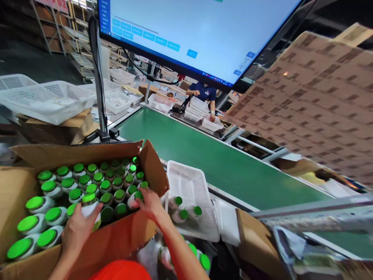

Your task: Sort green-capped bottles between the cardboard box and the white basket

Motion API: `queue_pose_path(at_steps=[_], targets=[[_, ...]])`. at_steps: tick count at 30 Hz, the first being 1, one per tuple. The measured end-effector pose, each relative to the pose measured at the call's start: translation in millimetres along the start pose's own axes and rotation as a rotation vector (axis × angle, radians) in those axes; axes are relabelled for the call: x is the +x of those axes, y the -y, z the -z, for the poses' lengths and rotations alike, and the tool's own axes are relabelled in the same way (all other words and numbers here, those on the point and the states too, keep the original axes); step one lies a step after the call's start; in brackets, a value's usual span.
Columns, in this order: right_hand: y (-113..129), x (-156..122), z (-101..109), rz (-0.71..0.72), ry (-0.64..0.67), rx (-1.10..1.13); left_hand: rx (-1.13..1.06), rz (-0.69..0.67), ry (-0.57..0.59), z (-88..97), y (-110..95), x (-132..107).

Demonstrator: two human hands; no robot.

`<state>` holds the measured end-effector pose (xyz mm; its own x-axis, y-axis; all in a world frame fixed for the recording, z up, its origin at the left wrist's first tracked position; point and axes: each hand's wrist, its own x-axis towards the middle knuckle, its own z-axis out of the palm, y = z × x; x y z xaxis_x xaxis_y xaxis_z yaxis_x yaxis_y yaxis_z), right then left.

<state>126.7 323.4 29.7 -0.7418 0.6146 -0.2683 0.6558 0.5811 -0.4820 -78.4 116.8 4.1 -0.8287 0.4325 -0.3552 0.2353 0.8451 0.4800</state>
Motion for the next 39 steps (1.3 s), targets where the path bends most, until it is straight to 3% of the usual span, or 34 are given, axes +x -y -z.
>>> queue_pose_path(at_steps=[7,14,39], targets=[[-22.2,-16.6,34.6,0.295,-0.264,0.432,0.022,0.014,-0.003,4.3,-6.9,-2.4],[-12.1,-25.9,41.0,0.336,-0.255,0.544,0.017,0.014,0.003,3.6,-5.4,-2.1],[-8.9,-32.3,43.0,0.349,-0.198,0.572,0.023,0.012,-0.003,3.9,-7.0,-3.6]])
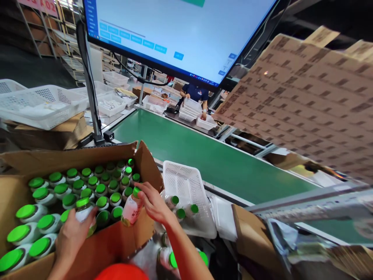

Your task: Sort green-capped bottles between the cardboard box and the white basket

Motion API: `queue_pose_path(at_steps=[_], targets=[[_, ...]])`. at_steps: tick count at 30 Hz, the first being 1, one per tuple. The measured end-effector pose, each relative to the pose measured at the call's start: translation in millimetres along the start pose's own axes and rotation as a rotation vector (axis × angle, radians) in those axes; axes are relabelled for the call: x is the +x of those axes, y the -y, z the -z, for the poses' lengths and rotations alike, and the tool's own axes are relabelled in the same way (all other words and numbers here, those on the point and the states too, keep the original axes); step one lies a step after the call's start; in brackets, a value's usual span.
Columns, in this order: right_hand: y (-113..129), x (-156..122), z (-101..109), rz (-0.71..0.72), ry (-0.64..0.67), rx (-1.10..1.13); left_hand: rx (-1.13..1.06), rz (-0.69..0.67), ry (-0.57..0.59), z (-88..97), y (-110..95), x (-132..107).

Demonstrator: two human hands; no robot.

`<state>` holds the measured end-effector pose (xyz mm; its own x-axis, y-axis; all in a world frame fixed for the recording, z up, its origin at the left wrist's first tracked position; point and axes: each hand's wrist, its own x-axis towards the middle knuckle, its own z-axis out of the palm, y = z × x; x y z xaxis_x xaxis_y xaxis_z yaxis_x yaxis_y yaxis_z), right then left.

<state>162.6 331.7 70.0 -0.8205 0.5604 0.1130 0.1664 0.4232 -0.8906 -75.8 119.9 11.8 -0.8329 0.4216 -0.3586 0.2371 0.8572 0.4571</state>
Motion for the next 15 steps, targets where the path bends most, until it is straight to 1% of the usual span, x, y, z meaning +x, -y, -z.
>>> queue_pose_path(at_steps=[15], targets=[[-2.7,-1.5,0.0,-0.006,0.008,-0.004,-0.001,-0.03,-0.011,-1.8,2.9,2.3]])
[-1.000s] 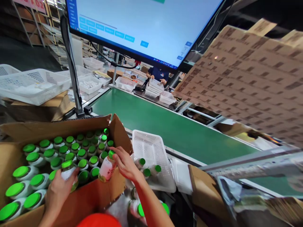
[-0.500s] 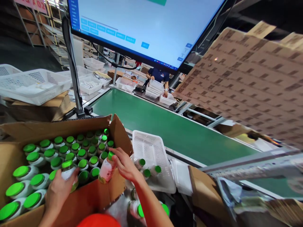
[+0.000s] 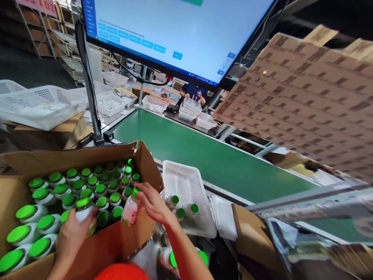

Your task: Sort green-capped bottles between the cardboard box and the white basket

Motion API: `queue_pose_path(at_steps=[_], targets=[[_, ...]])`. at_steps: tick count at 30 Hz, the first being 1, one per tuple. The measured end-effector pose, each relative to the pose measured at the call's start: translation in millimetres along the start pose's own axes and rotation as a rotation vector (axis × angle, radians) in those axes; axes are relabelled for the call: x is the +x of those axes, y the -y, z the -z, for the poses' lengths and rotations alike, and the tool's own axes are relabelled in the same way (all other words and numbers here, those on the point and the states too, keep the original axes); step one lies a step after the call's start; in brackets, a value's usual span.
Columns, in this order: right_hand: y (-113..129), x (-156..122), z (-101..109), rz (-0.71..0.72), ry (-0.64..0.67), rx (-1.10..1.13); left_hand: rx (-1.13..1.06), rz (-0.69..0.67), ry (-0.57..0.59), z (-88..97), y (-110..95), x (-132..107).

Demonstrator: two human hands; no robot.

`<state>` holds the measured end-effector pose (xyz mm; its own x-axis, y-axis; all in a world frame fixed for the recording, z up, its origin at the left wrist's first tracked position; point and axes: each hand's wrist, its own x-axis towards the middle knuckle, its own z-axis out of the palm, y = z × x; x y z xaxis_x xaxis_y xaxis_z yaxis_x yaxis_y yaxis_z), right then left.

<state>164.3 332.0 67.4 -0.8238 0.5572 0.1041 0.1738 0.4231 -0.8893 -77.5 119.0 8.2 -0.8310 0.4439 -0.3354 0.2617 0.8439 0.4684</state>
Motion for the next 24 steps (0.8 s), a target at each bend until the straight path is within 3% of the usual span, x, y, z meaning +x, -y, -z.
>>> queue_pose_path(at_steps=[24], targets=[[-5.4,2.0,-3.1,0.014,0.02,0.005,-0.014,-0.004,0.016,2.3,-1.5,-2.6]])
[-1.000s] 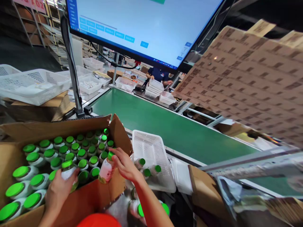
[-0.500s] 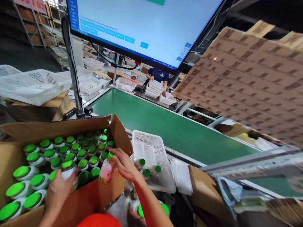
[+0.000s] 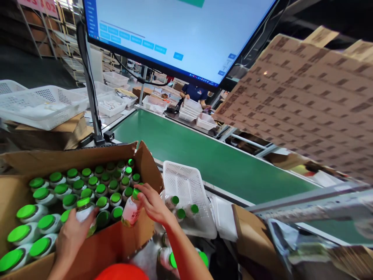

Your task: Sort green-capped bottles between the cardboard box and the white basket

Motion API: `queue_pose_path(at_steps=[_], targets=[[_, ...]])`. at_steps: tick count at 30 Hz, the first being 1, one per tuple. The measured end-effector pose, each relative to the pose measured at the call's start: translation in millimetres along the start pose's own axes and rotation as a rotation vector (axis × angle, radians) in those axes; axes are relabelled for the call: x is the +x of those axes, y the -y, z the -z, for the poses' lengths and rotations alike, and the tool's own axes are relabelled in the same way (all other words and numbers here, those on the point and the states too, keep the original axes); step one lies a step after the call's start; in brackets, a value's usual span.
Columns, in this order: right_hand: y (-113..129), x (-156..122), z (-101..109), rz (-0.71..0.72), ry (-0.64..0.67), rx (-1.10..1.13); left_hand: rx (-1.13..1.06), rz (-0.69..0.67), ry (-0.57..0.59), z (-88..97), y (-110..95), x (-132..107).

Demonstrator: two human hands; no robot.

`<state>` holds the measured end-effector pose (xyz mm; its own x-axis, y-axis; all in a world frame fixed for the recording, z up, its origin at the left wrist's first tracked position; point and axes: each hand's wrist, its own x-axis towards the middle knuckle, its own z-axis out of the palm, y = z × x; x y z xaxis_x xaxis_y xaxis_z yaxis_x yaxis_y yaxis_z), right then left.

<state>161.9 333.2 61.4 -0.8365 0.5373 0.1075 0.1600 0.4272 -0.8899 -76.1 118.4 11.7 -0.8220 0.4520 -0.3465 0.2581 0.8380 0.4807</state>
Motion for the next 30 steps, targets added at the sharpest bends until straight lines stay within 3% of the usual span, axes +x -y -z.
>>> queue_pose_path(at_steps=[11,19,30], targets=[[0.0,-1.1,0.0,0.002,-0.002,-0.007,0.012,-0.031,0.006,-5.6,8.3,6.3],[-12.5,1.4,-0.4,0.027,0.001,-0.017,0.075,-0.232,0.002,-22.4,22.3,12.5],[-12.1,0.7,0.3,0.03,-0.02,-0.025,0.106,-0.239,-0.009,-25.6,24.5,13.4]])
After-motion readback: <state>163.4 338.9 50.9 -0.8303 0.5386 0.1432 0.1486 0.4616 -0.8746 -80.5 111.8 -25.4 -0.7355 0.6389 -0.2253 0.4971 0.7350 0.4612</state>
